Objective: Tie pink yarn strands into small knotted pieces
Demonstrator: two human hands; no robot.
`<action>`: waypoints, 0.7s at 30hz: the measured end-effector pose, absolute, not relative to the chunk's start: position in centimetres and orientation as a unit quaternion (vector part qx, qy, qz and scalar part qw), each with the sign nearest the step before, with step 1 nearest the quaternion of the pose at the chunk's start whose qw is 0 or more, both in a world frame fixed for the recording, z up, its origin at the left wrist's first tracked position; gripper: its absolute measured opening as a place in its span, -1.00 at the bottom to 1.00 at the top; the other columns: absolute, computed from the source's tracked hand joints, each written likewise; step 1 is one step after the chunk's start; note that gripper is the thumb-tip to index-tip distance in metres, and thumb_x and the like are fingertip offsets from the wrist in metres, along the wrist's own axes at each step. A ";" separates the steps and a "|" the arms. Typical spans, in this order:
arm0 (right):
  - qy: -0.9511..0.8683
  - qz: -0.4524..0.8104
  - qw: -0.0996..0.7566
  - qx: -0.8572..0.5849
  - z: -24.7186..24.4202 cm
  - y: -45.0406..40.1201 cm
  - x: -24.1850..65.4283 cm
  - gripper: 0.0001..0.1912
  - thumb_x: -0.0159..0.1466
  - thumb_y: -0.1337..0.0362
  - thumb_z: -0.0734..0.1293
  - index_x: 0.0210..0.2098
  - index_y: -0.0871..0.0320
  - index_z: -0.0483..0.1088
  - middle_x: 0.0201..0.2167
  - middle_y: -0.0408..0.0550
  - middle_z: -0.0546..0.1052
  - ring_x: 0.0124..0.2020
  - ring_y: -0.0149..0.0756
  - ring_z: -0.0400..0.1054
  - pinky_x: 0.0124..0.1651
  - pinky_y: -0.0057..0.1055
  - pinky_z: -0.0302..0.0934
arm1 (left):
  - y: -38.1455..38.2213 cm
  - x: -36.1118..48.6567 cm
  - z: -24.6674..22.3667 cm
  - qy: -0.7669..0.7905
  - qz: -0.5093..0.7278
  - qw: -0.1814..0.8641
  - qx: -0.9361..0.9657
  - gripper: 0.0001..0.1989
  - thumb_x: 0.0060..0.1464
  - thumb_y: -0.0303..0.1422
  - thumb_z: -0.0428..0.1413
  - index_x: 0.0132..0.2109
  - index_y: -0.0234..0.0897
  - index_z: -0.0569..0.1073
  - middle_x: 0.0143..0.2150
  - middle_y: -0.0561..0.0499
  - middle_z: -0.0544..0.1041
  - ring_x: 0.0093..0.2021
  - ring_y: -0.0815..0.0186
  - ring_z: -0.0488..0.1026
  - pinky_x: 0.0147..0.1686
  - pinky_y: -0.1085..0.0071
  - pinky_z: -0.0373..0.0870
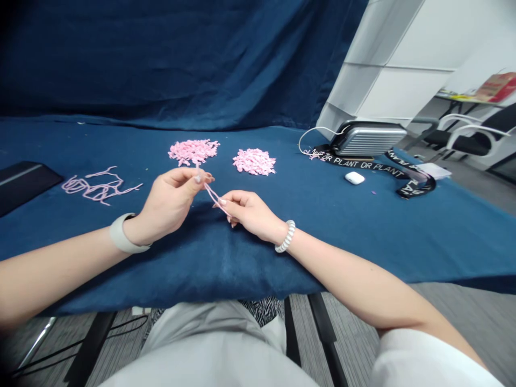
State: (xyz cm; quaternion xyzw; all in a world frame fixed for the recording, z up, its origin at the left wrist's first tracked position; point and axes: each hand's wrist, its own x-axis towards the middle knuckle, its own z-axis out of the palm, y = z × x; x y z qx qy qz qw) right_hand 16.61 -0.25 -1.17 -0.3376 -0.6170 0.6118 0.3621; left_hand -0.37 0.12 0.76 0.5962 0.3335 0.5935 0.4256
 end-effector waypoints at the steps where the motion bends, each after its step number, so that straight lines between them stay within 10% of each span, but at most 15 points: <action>1: -0.619 0.611 0.362 -0.336 -1.2 -0.2 16.6 -0.76 0.16 0.15 0.32 -0.37 0.24 0.37 -0.66 -0.25 0.27 -0.64 -0.57 0.12 -0.55 -0.56 0.10 | 0.3 -0.4 0.9 0.325 0.601 0.447 0.578 -0.80 -0.07 -0.23 0.23 -0.38 -0.29 0.50 -0.34 0.00 0.53 -0.25 0.35 0.46 -0.13 0.38 0.36; 21: -0.724 0.496 0.345 -0.334 -0.6 -0.1 17.4 -0.71 0.22 0.12 0.27 -0.34 0.25 0.46 -0.63 -0.20 0.34 -0.63 -0.55 0.14 -0.54 -0.57 0.07 | -1.6 -1.3 4.4 0.280 0.574 0.539 0.549 -0.81 -0.01 -0.25 0.20 -0.41 -0.26 0.39 -0.52 0.15 0.40 -0.57 0.51 0.34 -0.41 0.46 0.44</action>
